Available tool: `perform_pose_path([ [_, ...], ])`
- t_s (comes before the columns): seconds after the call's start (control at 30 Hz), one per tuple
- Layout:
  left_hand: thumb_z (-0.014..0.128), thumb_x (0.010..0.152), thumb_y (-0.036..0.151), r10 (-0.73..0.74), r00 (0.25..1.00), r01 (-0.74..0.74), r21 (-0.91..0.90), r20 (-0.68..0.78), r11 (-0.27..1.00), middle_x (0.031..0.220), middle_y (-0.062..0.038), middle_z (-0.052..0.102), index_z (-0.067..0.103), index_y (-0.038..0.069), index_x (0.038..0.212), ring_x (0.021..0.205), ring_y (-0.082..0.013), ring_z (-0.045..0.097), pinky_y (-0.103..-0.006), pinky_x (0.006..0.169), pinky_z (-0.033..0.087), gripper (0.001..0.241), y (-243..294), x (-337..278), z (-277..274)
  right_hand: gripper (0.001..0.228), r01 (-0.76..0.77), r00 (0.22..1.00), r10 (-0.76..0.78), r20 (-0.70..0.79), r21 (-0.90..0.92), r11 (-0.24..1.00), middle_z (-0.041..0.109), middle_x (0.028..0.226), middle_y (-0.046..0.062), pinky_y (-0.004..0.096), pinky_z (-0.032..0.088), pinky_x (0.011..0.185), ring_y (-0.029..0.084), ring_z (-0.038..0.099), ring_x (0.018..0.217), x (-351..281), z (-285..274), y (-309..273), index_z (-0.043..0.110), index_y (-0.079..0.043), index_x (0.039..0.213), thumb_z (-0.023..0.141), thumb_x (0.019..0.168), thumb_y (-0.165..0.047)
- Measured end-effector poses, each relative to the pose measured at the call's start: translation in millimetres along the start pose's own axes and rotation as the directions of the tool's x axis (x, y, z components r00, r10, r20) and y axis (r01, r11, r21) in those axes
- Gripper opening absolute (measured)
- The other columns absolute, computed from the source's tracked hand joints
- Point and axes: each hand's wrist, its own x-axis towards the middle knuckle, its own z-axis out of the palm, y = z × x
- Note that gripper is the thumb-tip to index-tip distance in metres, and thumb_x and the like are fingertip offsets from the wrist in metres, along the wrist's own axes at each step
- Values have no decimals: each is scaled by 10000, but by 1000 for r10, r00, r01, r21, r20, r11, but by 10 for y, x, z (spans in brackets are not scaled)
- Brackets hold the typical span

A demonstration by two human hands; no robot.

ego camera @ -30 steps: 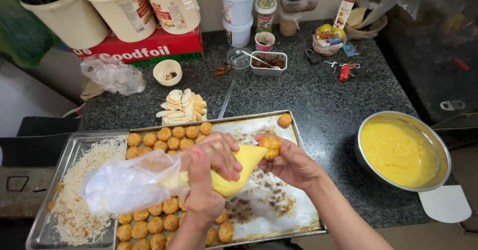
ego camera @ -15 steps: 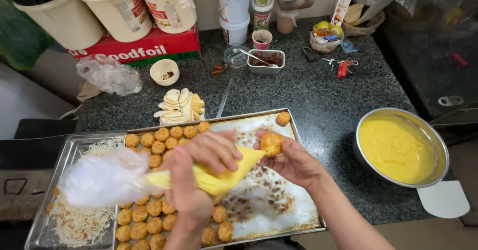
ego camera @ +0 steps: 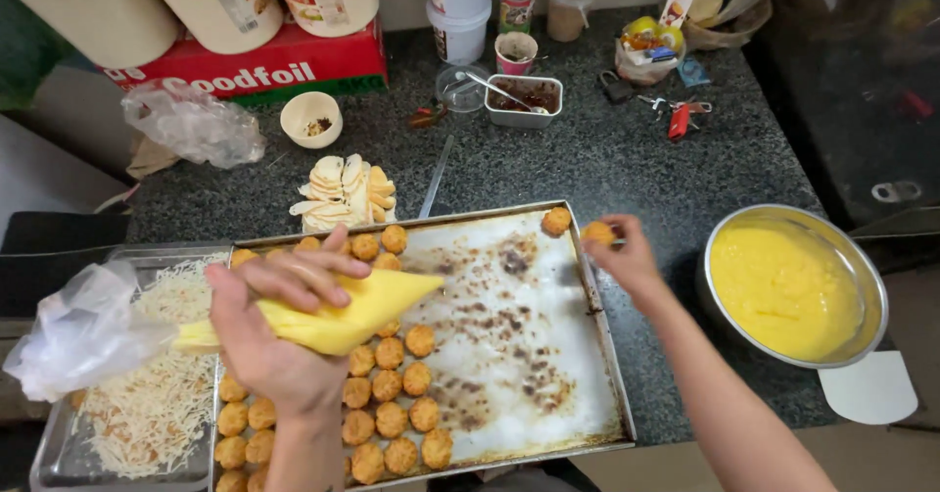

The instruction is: Piping yellow cream filling into choux pastry shells and organizing them on a tray.

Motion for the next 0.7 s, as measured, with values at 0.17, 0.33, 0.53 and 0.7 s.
perform_pose_path([
  [0.17, 234, 1125, 380, -3, 1000, 2, 12, 9, 1000, 617, -23, 541, 510, 189, 782, 742, -268, 700, -527, 1065, 541, 480, -18, 0, -153, 469, 274, 945, -322, 56, -673, 687, 696, 1120, 127, 418, 518, 878, 321, 651, 999, 119, 321, 374, 640, -94, 1218, 760, 816, -304],
  [0.33, 254, 1127, 414, -18, 997, 23, 73, -78, 997, 613, -37, 537, 501, 174, 759, 741, -273, 687, -482, 1035, 557, 504, 58, -38, -334, 525, 331, 880, -470, 72, -802, 497, 634, 1191, 161, 464, 490, 925, 375, 585, 1048, 73, 458, 452, 644, -75, 1256, 768, 794, -292],
  [0.53, 289, 1096, 435, 5, 977, 5, 46, -211, 999, 567, -28, 504, 493, 177, 727, 735, -282, 688, -486, 1025, 539, 494, 144, 28, -483, 541, 512, 842, -485, 237, -635, 578, 612, 1235, 149, 419, 498, 914, 332, 603, 1067, -294, 989, 210, 630, -52, 1287, 745, 813, -287],
  [0.7, 281, 1062, 468, -10, 958, 23, 41, -285, 999, 538, -11, 479, 487, 192, 692, 734, -295, 703, -527, 1069, 507, 505, 218, 40, -596, 543, 636, 624, -211, 752, -331, 697, 669, 1314, 75, 346, 594, 842, 236, 722, 957, -654, 1694, 224, 600, -104, 1322, 723, 805, -211],
])
